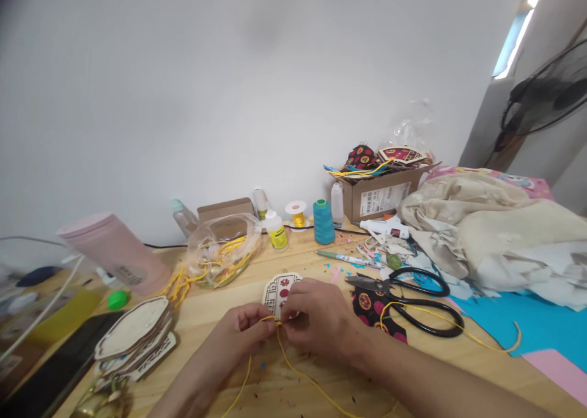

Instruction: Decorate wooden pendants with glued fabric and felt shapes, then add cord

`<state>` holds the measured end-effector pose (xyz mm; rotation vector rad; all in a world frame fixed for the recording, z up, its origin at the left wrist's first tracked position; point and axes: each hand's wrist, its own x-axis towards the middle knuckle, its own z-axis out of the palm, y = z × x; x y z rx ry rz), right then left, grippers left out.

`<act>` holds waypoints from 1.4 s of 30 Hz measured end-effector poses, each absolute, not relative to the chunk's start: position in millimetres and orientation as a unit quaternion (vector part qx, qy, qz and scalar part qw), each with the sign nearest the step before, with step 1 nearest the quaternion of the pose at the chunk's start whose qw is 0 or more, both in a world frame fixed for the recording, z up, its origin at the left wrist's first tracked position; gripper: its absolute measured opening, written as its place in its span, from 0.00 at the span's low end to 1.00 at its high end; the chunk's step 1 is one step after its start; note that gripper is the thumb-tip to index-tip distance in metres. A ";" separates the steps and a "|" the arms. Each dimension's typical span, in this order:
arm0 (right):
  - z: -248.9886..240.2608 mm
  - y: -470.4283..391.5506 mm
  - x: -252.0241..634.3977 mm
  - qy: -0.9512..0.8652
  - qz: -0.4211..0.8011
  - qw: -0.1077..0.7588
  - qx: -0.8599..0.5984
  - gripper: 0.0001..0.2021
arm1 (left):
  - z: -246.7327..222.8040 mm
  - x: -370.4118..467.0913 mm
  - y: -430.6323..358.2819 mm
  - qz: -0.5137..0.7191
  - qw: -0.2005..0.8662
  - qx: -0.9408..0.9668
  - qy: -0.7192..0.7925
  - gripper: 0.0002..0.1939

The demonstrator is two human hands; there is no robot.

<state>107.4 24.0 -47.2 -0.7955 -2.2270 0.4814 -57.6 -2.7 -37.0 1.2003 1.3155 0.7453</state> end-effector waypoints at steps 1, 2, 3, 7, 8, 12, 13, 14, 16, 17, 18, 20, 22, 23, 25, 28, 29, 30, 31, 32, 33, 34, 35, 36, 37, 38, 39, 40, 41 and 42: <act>-48.0 25.0 107.9 -0.862 0.186 0.361 -0.304 0.06 | -37.0 -58.1 -2.8 0.316 0.573 0.510 0.559 0.09; -48.6 25.7 108.5 -0.862 0.186 0.364 -0.300 0.06 | -36.7 -58.5 -3.0 0.315 0.576 0.508 0.558 0.11; -48.9 26.0 108.9 -0.863 0.185 0.365 -0.296 0.06 | -36.1 -58.7 -3.2 0.314 0.579 0.506 0.558 0.12; -47.6 25.0 110.1 -0.869 0.171 0.364 -0.289 0.06 | -32.4 -58.2 -3.7 0.297 0.591 0.500 0.559 0.17; -47.0 24.6 110.2 -0.869 0.166 0.366 -0.288 0.06 | -31.5 -57.9 -3.9 0.292 0.594 0.501 0.557 0.18; -45.5 24.2 110.1 -0.873 0.156 0.376 -0.268 0.06 | -29.3 -56.7 -6.0 0.264 0.605 0.506 0.555 0.20; -45.5 24.5 109.9 -0.875 0.154 0.375 -0.263 0.06 | -29.0 -56.3 -6.7 0.254 0.609 0.504 0.558 0.21; -45.6 24.8 109.7 -0.878 0.151 0.373 -0.258 0.06 | -28.7 -56.0 -7.3 0.246 0.611 0.500 0.562 0.22; -45.8 25.3 109.2 -0.885 0.144 0.366 -0.249 0.06 | -28.6 -55.3 -8.3 0.236 0.618 0.487 0.571 0.22; -45.7 25.4 109.0 -0.889 0.141 0.362 -0.243 0.06 | -28.7 -55.1 -8.6 0.234 0.620 0.481 0.574 0.22; -45.5 25.4 108.9 -0.892 0.138 0.359 -0.236 0.06 | -28.8 -54.9 -8.7 0.233 0.622 0.476 0.577 0.21; -44.6 25.2 109.0 -0.897 0.135 0.354 -0.226 0.06 | -29.2 -54.7 -8.6 0.231 0.625 0.469 0.579 0.20; -43.7 24.9 109.3 -0.900 0.132 0.351 -0.221 0.06 | -29.3 -54.5 -8.3 0.226 0.630 0.462 0.582 0.19; -43.5 24.8 109.5 -0.902 0.130 0.349 -0.219 0.06 | -29.2 -54.4 -8.2 0.222 0.634 0.458 0.583 0.19; -43.6 25.1 110.1 -0.906 0.127 0.343 -0.214 0.06 | -29.1 -54.3 -7.9 0.214 0.641 0.450 0.584 0.17; -45.2 26.0 110.9 -0.910 0.129 0.332 -0.213 0.07 | -29.1 -54.3 -7.6 0.209 0.643 0.448 0.585 0.14; -45.7 26.4 111.3 -0.911 0.128 0.328 -0.214 0.06 | -29.2 -54.4 -7.6 0.209 0.641 0.448 0.586 0.13; -46.1 26.7 111.7 -0.912 0.128 0.325 -0.216 0.06 | -29.4 -54.5 -7.7 0.210 0.640 0.447 0.588 0.12; -46.2 27.0 112.2 -0.913 0.126 0.320 -0.218 0.06 | -29.6 -54.5 -7.8 0.209 0.640 0.445 0.590 0.11; -46.0 27.1 112.7 -0.915 0.124 0.314 -0.222 0.06 | -29.7 -54.5 -8.0 0.209 0.639 0.444 0.593 0.10; -45.7 27.1 113.3 -0.916 0.122 0.309 -0.226 0.06 | -29.9 -54.4 -8.2 0.210 0.638 0.441 0.595 0.09; -45.1 27.0 113.8 -0.917 0.122 0.304 -0.230 0.06 | -30.0 -54.2 -8.5 0.212 0.637 0.437 0.598 0.09; -44.5 26.9 114.3 -0.917 0.122 0.299 -0.234 0.06 | -30.1 -54.1 -8.8 0.213 0.637 0.433 0.601 0.10; -43.9 26.6 114.8 -0.917 0.122 0.296 -0.238 0.06 | -30.2 -53.9 -9.0 0.214 0.638 0.431 0.602 0.11; -43.4 26.4 115.1 -0.918 0.121 0.293 -0.239 0.05 | -30.2 -53.8 -9.1 0.215 0.638 0.431 0.601 0.11; -43.0 26.2 115.2 -0.919 0.120 0.291 -0.239 0.05 | -30.3 -53.8 -9.2 0.216 0.638 0.433 0.599 0.11; -42.8 26.1 115.3 -0.919 0.119 0.289 -0.240 0.05 | -30.2 -53.8 -9.3 0.216 0.639 0.435 0.596 0.11; -42.7 26.0 115.2 -0.919 0.119 0.288 -0.240 0.05 | -30.3 -54.0 -9.2 0.217 0.641 0.439 0.592 0.11; -42.8 26.0 115.1 -0.919 0.121 0.288 -0.240 0.05 | -30.3 -54.2 -9.1 0.218 0.642 0.444 0.586 0.11; -42.8 25.9 114.9 -0.919 0.124 0.287 -0.241 0.05 | -30.5 -54.5 -9.0 0.219 0.644 0.448 0.580 0.11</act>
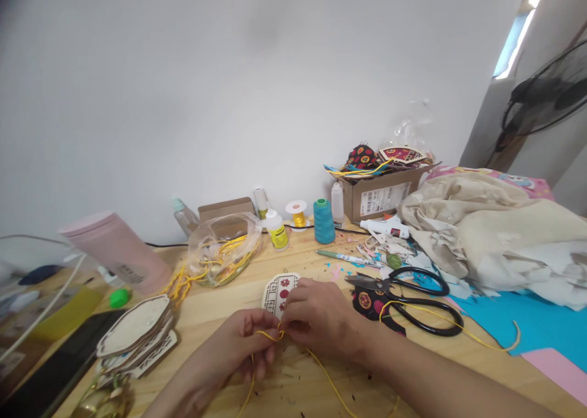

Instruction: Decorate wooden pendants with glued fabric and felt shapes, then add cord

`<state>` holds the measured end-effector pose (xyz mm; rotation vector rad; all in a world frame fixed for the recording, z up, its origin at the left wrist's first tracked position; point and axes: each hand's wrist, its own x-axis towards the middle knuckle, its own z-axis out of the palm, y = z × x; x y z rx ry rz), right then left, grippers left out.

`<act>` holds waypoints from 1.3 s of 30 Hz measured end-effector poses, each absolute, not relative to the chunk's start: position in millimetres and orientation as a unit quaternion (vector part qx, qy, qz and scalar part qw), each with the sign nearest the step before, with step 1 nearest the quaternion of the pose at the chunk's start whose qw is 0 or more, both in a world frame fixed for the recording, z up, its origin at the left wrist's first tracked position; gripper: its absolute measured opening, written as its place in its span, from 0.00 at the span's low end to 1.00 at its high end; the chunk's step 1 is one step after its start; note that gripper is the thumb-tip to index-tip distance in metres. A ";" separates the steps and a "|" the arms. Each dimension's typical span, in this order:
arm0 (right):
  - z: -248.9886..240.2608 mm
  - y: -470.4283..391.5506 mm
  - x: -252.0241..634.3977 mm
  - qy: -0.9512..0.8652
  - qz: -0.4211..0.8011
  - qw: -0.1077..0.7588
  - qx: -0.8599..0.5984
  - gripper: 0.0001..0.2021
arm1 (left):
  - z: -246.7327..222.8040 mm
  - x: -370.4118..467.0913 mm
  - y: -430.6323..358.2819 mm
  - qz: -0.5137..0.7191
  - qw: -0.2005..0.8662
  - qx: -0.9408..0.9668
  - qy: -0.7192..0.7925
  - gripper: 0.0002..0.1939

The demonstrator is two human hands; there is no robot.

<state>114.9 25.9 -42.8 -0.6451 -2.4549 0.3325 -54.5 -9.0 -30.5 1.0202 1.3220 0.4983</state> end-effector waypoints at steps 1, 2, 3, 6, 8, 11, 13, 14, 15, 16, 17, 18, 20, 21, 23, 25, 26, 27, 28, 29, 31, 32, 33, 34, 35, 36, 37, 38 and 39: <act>-42.9 25.9 114.8 -0.918 0.129 0.286 -0.243 0.05 | -30.6 -54.8 -8.8 0.220 0.646 0.452 0.575 0.10; -43.0 25.9 114.7 -0.917 0.134 0.286 -0.244 0.05 | -30.8 -55.1 -8.7 0.221 0.646 0.458 0.569 0.10; -43.0 25.7 114.7 -0.916 0.139 0.286 -0.244 0.05 | -31.0 -55.3 -8.5 0.223 0.646 0.464 0.564 0.09; -42.0 24.4 114.8 -0.914 0.152 0.293 -0.237 0.06 | -31.6 -55.6 -8.3 0.230 0.644 0.468 0.560 0.09; -40.2 22.5 114.8 -0.908 0.163 0.303 -0.239 0.06 | -32.0 -55.5 -8.2 0.233 0.645 0.468 0.558 0.09; -37.5 19.2 113.7 -0.897 0.185 0.319 -0.245 0.05 | -33.2 -55.3 -8.0 0.232 0.647 0.469 0.554 0.10; -37.7 17.7 111.9 -0.896 0.190 0.322 -0.239 0.07 | -33.9 -55.1 -7.7 0.228 0.642 0.479 0.553 0.11; -38.6 17.4 110.9 -0.898 0.188 0.322 -0.236 0.09 | -34.1 -54.9 -7.6 0.226 0.641 0.481 0.554 0.10; -39.9 17.2 109.8 -0.899 0.184 0.322 -0.232 0.09 | -34.1 -54.8 -7.4 0.225 0.641 0.482 0.554 0.10; -41.4 17.2 108.8 -0.900 0.181 0.324 -0.229 0.09 | -34.0 -54.7 -7.3 0.227 0.642 0.479 0.553 0.10; -42.9 17.3 108.0 -0.899 0.181 0.327 -0.228 0.07 | -33.8 -54.7 -7.3 0.229 0.645 0.475 0.554 0.10; -44.0 17.6 107.4 -0.896 0.184 0.332 -0.228 0.07 | -33.6 -54.7 -7.2 0.233 0.645 0.471 0.555 0.10; -44.6 18.2 107.5 -0.886 0.206 0.340 -0.239 0.06 | -33.2 -55.0 -7.3 0.241 0.642 0.469 0.557 0.11; -43.9 18.5 108.3 -0.878 0.225 0.341 -0.249 0.06 | -33.0 -55.2 -7.4 0.244 0.641 0.468 0.558 0.12; -40.8 19.3 111.2 -0.858 0.276 0.336 -0.274 0.06 | -32.4 -55.3 -7.6 0.248 0.640 0.469 0.556 0.14; -36.5 20.1 115.6 -0.843 0.324 0.326 -0.278 0.06 | -31.4 -54.9 -8.0 0.250 0.638 0.472 0.555 0.14; -34.4 20.5 118.1 -0.842 0.345 0.319 -0.265 0.06 | -30.9 -54.6 -8.1 0.248 0.634 0.473 0.559 0.14; -32.6 20.7 120.6 -0.845 0.361 0.310 -0.244 0.06 | -30.4 -54.2 -8.3 0.247 0.629 0.471 0.567 0.14; -31.2 20.7 122.8 -0.850 0.375 0.298 -0.220 0.06 | -30.1 -53.9 -8.4 0.246 0.624 0.469 0.575 0.13; -30.3 20.4 124.7 -0.856 0.386 0.283 -0.196 0.05 | -30.0 -53.6 -8.5 0.248 0.618 0.466 0.583 0.14; -30.0 18.6 126.9 -0.866 0.403 0.249 -0.157 0.06 | -30.3 -53.7 -8.5 0.261 0.619 0.453 0.586 0.15; -30.5 17.1 127.1 -0.872 0.406 0.235 -0.142 0.06 | -30.6 -54.0 -8.5 0.268 0.624 0.445 0.584 0.16; -31.4 15.3 126.7 -0.877 0.405 0.222 -0.131 0.06 | -30.9 -54.4 -8.5 0.269 0.632 0.437 0.581 0.17; -32.6 13.2 125.8 -0.883 0.399 0.213 -0.123 0.06 | -31.1 -54.8 -8.6 0.269 0.641 0.429 0.577 0.17; -33.9 11.0 124.6 -0.891 0.385 0.207 -0.119 0.05 | -31.1 -55.2 -8.8 0.270 0.650 0.420 0.573 0.17; -35.4 8.8 123.0 -0.901 0.366 0.203 -0.116 0.05 | -30.9 -55.6 -9.0 0.273 0.657 0.412 0.569 0.17; -36.9 6.8 121.3 -0.911 0.341 0.201 -0.113 0.05 | -30.6 -55.8 -9.3 0.280 0.662 0.403 0.567 0.17; -38.4 5.1 119.5 -0.921 0.316 0.200 -0.108 0.05 | -30.1 -56.0 -9.5 0.291 0.666 0.391 0.564 0.16; -39.7 3.7 117.7 -0.930 0.292 0.199 -0.101 0.05 | -29.7 -56.0 -9.7 0.300 0.670 0.380 0.563 0.16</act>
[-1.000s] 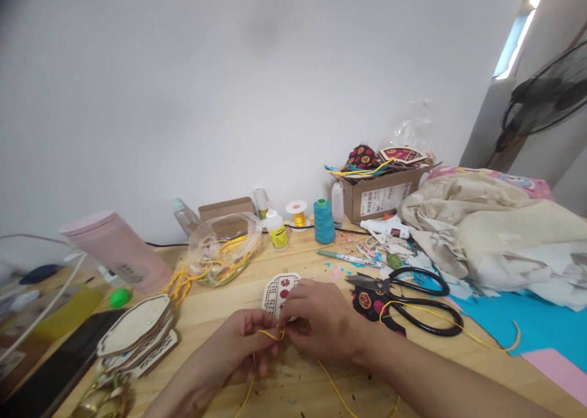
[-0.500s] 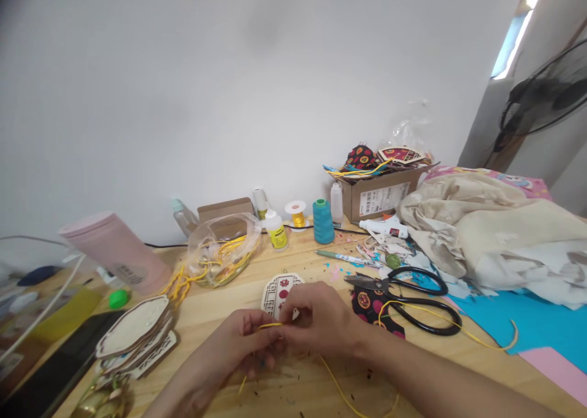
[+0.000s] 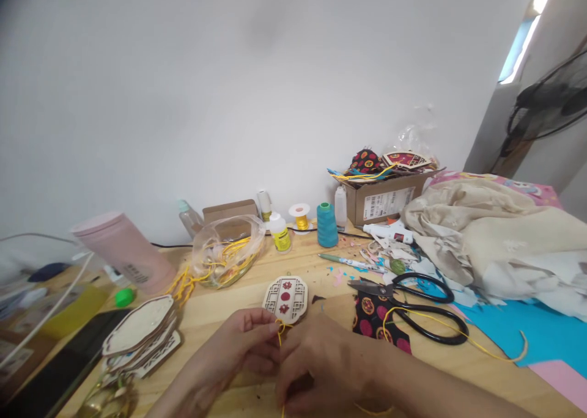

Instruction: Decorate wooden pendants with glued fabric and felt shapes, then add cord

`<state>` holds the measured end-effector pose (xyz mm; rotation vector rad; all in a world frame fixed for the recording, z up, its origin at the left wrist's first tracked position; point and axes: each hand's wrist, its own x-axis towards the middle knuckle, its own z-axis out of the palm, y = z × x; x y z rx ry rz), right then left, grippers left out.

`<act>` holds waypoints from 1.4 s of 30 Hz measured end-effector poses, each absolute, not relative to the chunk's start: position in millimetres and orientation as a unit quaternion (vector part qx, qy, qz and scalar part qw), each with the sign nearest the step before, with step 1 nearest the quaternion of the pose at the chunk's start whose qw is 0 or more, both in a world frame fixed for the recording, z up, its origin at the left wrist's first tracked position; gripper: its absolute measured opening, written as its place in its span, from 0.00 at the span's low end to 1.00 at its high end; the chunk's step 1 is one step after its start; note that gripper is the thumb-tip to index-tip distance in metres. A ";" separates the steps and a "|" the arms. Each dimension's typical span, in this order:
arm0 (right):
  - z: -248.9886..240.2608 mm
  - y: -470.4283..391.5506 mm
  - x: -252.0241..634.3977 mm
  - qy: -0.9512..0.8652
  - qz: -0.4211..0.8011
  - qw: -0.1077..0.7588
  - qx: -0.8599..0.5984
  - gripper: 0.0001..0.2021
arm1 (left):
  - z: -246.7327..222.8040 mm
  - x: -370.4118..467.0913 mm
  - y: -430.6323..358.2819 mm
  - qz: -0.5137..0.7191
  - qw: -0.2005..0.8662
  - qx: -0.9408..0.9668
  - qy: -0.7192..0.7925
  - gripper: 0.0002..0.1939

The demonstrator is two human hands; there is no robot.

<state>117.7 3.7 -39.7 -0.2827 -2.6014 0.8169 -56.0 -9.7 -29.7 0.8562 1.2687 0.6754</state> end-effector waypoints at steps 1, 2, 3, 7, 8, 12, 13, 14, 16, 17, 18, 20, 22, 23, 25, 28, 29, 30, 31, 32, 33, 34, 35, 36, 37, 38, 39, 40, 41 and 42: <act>-40.8 2.5 115.9 -0.937 0.271 0.198 -0.093 0.05 | -29.3 -56.1 -9.9 0.308 0.672 0.370 0.563 0.15; -41.6 1.7 114.3 -0.943 0.255 0.197 -0.087 0.06 | -29.0 -56.1 -9.9 0.313 0.673 0.362 0.564 0.15; -42.0 0.9 112.8 -0.946 0.243 0.197 -0.085 0.06 | -28.8 -56.0 -9.9 0.317 0.674 0.356 0.564 0.15; -39.0 -1.2 109.7 -0.953 0.216 0.205 -0.065 0.06 | -28.1 -55.8 -9.7 0.325 0.673 0.351 0.564 0.16; -37.2 -1.4 109.8 -0.952 0.218 0.207 -0.060 0.05 | -27.5 -55.7 -9.8 0.325 0.672 0.351 0.565 0.17; -29.1 2.1 113.2 -0.919 0.235 0.258 -0.184 0.06 | -24.5 -55.6 -12.3 0.329 0.678 0.350 0.556 0.17; -27.9 4.2 114.1 -0.903 0.225 0.271 -0.245 0.06 | -23.9 -55.7 -13.2 0.330 0.681 0.349 0.553 0.17; -27.3 6.6 114.8 -0.890 0.211 0.276 -0.298 0.05 | -23.5 -55.8 -14.0 0.331 0.683 0.348 0.550 0.16; -28.0 11.2 114.9 -0.880 0.176 0.257 -0.359 0.03 | -23.1 -56.1 -15.2 0.334 0.682 0.349 0.549 0.15; -29.3 13.1 114.2 -0.883 0.160 0.241 -0.369 0.03 | -23.0 -56.3 -15.5 0.334 0.680 0.352 0.550 0.14; -30.9 14.6 113.2 -0.888 0.148 0.228 -0.372 0.02 | -23.0 -56.4 -15.6 0.334 0.678 0.356 0.550 0.14; -34.6 16.8 110.7 -0.891 0.135 0.217 -0.374 0.02 | -23.1 -56.6 -15.3 0.332 0.676 0.365 0.548 0.14; -37.8 18.4 109.3 -0.893 0.132 0.216 -0.372 0.03 | -23.0 -56.8 -14.7 0.329 0.677 0.370 0.545 0.15; -38.8 19.1 109.4 -0.893 0.133 0.216 -0.372 0.04 | -22.8 -57.0 -14.5 0.328 0.677 0.371 0.545 0.15; -39.7 20.0 111.1 -0.891 0.137 0.215 -0.376 0.04 | -21.6 -57.0 -14.5 0.320 0.677 0.371 0.549 0.16; -38.7 19.6 114.6 -0.887 0.141 0.214 -0.383 0.04 | -17.2 -56.2 -15.2 0.303 0.674 0.372 0.562 0.16; -38.0 19.0 115.5 -0.886 0.144 0.214 -0.385 0.04 | -15.5 -55.8 -15.3 0.296 0.671 0.374 0.568 0.16; -37.3 18.4 116.1 -0.885 0.146 0.214 -0.386 0.04 | -14.0 -55.2 -15.3 0.288 0.667 0.377 0.574 0.16; -36.6 17.8 116.5 -0.884 0.148 0.215 -0.388 0.05 | -12.9 -54.7 -15.0 0.281 0.661 0.383 0.581 0.16; -36.1 17.4 116.8 -0.882 0.150 0.216 -0.390 0.05 | -12.3 -54.2 -14.6 0.274 0.654 0.389 0.587 0.17; -35.8 17.2 117.0 -0.881 0.152 0.216 -0.392 0.05 | -12.4 -53.8 -14.1 0.269 0.647 0.396 0.593 0.17; -35.8 17.4 117.2 -0.879 0.153 0.218 -0.395 0.05 | -13.0 -53.4 -13.6 0.264 0.639 0.404 0.599 0.17; -36.1 17.8 117.5 -0.878 0.154 0.219 -0.397 0.05 | -14.1 -53.1 -13.1 0.262 0.631 0.411 0.604 0.17; -36.7 18.3 117.7 -0.876 0.153 0.222 -0.400 0.05 | -15.4 -52.8 -12.9 0.260 0.623 0.417 0.609 0.17; -37.3 18.9 118.1 -0.874 0.153 0.225 -0.402 0.05 | -16.9 -52.6 -12.9 0.260 0.615 0.422 0.614 0.17; -38.0 19.5 118.4 -0.873 0.152 0.228 -0.404 0.06 | -18.3 -52.3 -13.1 0.261 0.607 0.425 0.619 0.17; -38.7 19.9 118.6 -0.872 0.152 0.230 -0.405 0.06 | -19.7 -52.1 -13.5 0.262 0.599 0.428 0.624 0.17; -39.4 20.2 118.8 -0.872 0.153 0.231 -0.404 0.06 | -20.9 -51.9 -14.1 0.264 0.593 0.431 0.627 0.16; -39.9 20.4 119.0 -0.872 0.155 0.232 -0.403 0.06 | -21.9 -51.8 -14.7 0.265 0.588 0.432 0.630 0.16; -40.4 20.4 119.1 -0.872 0.156 0.232 -0.402 0.05 | -22.9 -51.8 -15.2 0.267 0.584 0.434 0.632 0.16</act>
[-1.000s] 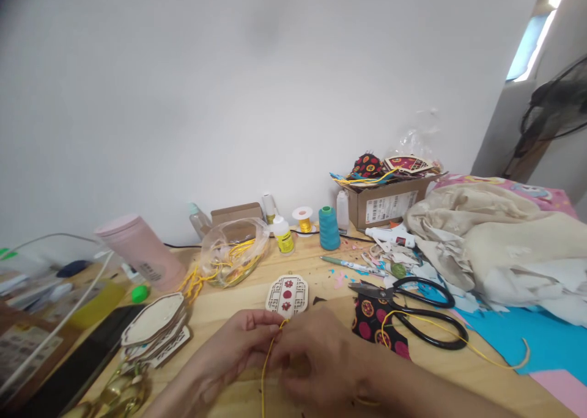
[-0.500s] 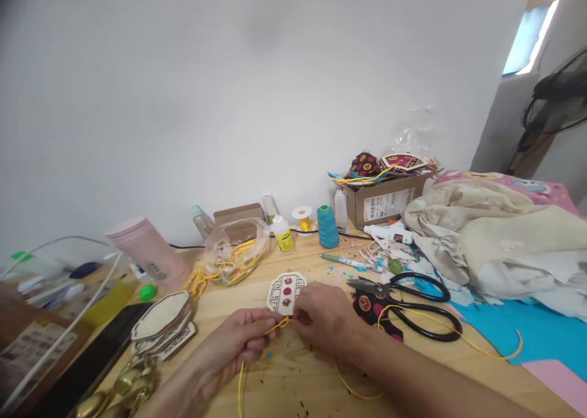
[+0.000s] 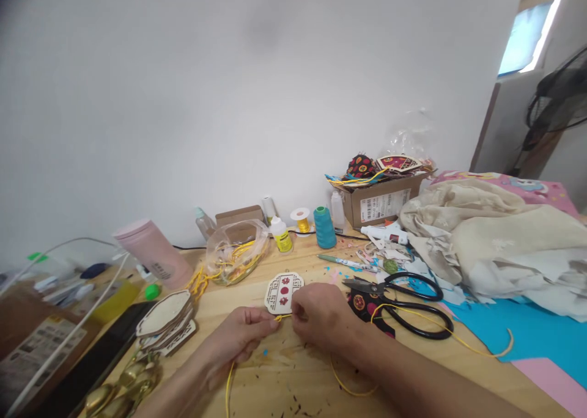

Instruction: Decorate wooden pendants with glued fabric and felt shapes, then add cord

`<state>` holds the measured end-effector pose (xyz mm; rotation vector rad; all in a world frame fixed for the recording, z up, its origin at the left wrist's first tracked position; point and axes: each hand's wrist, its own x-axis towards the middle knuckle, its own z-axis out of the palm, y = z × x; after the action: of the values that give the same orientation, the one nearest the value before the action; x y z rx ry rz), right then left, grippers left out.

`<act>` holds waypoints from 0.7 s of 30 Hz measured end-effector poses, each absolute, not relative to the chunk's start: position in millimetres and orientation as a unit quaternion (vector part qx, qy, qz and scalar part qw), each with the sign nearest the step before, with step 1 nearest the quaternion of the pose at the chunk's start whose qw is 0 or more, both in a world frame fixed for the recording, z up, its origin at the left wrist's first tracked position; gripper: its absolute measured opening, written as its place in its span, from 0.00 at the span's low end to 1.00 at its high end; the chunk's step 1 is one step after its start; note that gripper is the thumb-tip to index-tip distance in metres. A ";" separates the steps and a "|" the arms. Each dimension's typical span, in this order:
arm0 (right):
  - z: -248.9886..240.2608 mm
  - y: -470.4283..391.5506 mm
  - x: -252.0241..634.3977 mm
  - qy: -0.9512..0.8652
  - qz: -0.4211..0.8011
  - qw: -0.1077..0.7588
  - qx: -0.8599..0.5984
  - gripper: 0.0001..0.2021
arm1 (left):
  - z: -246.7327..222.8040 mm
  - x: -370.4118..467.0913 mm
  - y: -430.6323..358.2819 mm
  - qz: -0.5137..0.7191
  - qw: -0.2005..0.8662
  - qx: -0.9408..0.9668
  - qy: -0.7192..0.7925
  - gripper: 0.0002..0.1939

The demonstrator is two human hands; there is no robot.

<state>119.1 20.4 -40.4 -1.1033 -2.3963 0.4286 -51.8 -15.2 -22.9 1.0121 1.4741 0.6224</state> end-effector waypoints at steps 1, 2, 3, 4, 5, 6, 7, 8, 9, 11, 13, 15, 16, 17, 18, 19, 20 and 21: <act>-40.7 20.5 119.1 -0.872 0.157 0.233 -0.401 0.05 | -23.8 -52.0 -15.6 0.269 0.582 0.435 0.633 0.16; -41.0 20.5 119.2 -0.872 0.159 0.234 -0.401 0.05 | -24.6 -52.4 -15.9 0.271 0.580 0.435 0.633 0.16; -41.1 20.6 119.2 -0.870 0.160 0.235 -0.402 0.05 | -25.5 -53.0 -16.0 0.273 0.580 0.435 0.632 0.16; -41.0 20.8 119.3 -0.869 0.162 0.236 -0.403 0.05 | -26.2 -53.8 -16.1 0.276 0.580 0.434 0.632 0.16; -40.7 20.9 119.3 -0.867 0.164 0.239 -0.405 0.05 | -26.9 -54.7 -16.2 0.278 0.582 0.433 0.630 0.16; -40.2 21.1 119.2 -0.866 0.166 0.241 -0.406 0.05 | -27.3 -55.7 -16.2 0.280 0.585 0.431 0.627 0.16; -39.7 21.1 119.1 -0.865 0.169 0.244 -0.406 0.06 | -27.4 -56.6 -16.3 0.281 0.590 0.430 0.622 0.16; -39.0 21.0 118.9 -0.864 0.173 0.247 -0.404 0.06 | -27.2 -57.4 -16.3 0.283 0.596 0.429 0.617 0.16; -38.4 20.6 118.6 -0.864 0.178 0.249 -0.400 0.06 | -26.7 -57.9 -16.3 0.285 0.602 0.427 0.612 0.16; -37.5 19.5 117.8 -0.864 0.192 0.254 -0.390 0.06 | -25.5 -58.0 -16.3 0.290 0.609 0.422 0.605 0.16; -37.1 17.9 116.8 -0.863 0.210 0.258 -0.380 0.06 | -24.5 -57.0 -16.1 0.296 0.610 0.417 0.606 0.17; -37.1 16.3 116.0 -0.861 0.229 0.260 -0.373 0.06 | -24.4 -55.5 -15.9 0.301 0.603 0.414 0.612 0.17; -37.1 15.7 115.6 -0.859 0.240 0.261 -0.370 0.07 | -24.7 -54.8 -15.8 0.302 0.599 0.414 0.615 0.17; -37.1 15.2 115.3 -0.856 0.252 0.261 -0.368 0.07 | -25.0 -54.2 -15.7 0.303 0.595 0.413 0.618 0.18; -37.2 14.8 115.0 -0.853 0.266 0.260 -0.367 0.07 | -25.3 -53.8 -15.6 0.303 0.594 0.413 0.621 0.18; -37.3 14.6 114.8 -0.849 0.279 0.259 -0.367 0.07 | -25.5 -53.6 -15.7 0.303 0.593 0.413 0.621 0.18; -37.6 14.6 114.5 -0.845 0.291 0.258 -0.367 0.07 | -25.7 -53.6 -15.7 0.302 0.593 0.413 0.621 0.18; -38.0 14.8 114.2 -0.841 0.302 0.258 -0.367 0.07 | -25.8 -53.6 -15.8 0.302 0.594 0.414 0.620 0.18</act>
<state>114.2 14.8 -38.0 -0.9964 -2.2810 0.8183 -53.6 -15.8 -25.8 0.9614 1.4421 0.7020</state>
